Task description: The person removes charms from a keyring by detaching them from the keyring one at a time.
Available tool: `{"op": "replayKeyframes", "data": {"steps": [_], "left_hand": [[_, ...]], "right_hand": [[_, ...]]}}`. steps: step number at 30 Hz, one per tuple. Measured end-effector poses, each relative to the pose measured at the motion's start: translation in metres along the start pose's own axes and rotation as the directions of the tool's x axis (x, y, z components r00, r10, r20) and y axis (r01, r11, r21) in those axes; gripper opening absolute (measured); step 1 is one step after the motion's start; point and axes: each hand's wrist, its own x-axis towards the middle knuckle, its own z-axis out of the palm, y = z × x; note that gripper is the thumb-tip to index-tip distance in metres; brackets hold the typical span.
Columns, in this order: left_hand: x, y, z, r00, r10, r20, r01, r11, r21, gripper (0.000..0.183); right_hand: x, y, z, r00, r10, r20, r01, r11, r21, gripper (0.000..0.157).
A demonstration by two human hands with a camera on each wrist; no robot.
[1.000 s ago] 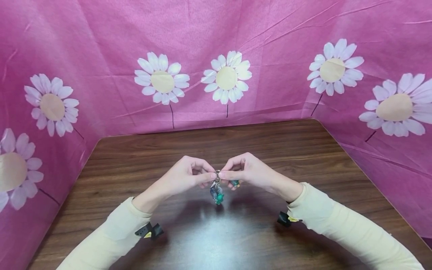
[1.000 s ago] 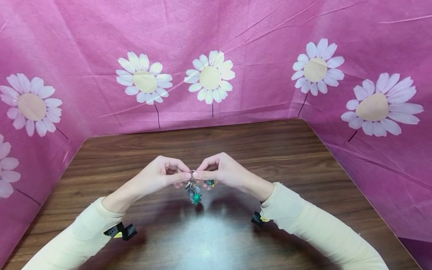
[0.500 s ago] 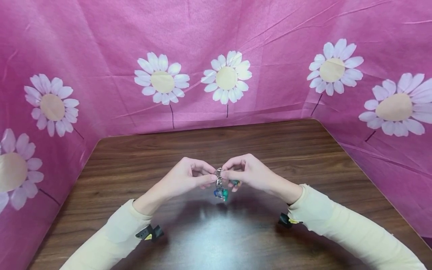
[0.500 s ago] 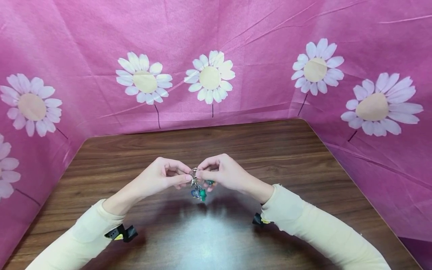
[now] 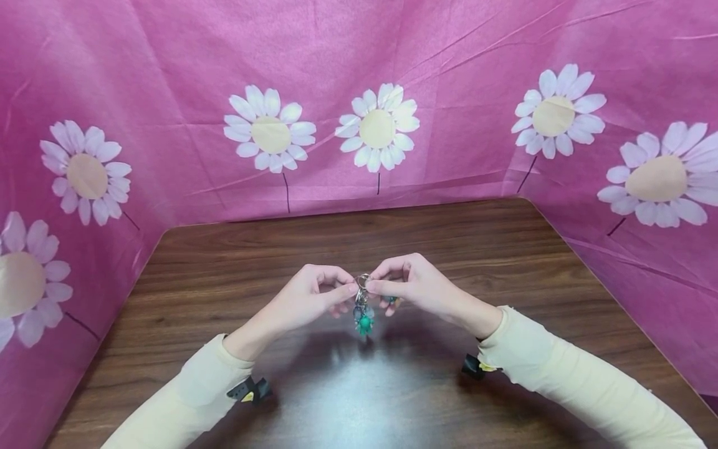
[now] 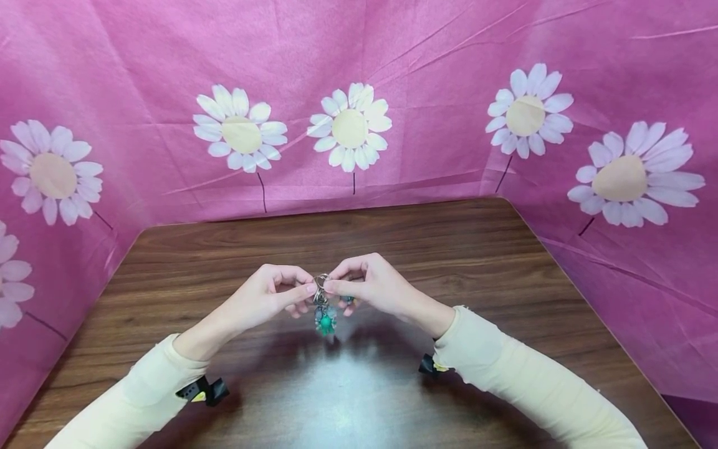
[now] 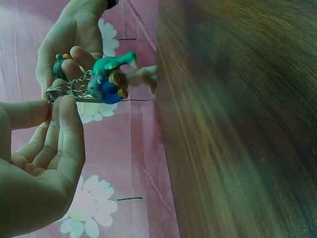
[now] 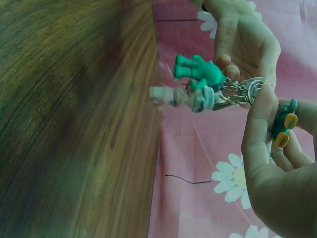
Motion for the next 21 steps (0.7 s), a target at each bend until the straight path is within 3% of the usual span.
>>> {"op": "replayKeyframes", "data": {"steps": [6,9,12,16,19,21], "left_hand": [[0.0,0.001,-0.002,1.0,-0.013,0.017,0.013,1.0,0.027,0.016],[-0.001,0.001,-0.003,1.0,0.009,0.023,-0.011,0.996,0.091,0.014],[-0.001,0.002,-0.002,0.998,0.058,0.021,-0.061,0.969,0.238,0.009],[0.0,0.004,0.0,0.994,0.109,0.017,-0.106,0.903,0.417,0.01],[0.0,0.005,0.002,0.994,0.106,0.013,-0.1,0.886,0.452,0.011],[0.0,0.006,0.003,0.996,0.087,0.004,-0.079,0.89,0.449,0.011]], "right_hand": [[0.0,-0.001,-0.002,0.999,0.039,0.014,-0.04,0.999,0.005,0.02],[-0.001,-0.002,-0.004,0.997,0.072,0.024,-0.072,0.997,-0.005,0.022],[-0.003,-0.005,-0.008,0.993,0.109,0.039,-0.108,0.994,-0.021,0.024],[-0.003,-0.009,-0.011,0.988,0.139,0.061,-0.137,0.99,-0.034,0.024],[-0.002,-0.011,-0.009,0.987,0.142,0.072,-0.139,0.989,-0.038,0.023],[-0.002,-0.012,-0.008,0.987,0.138,0.08,-0.134,0.99,-0.046,0.021]]}}
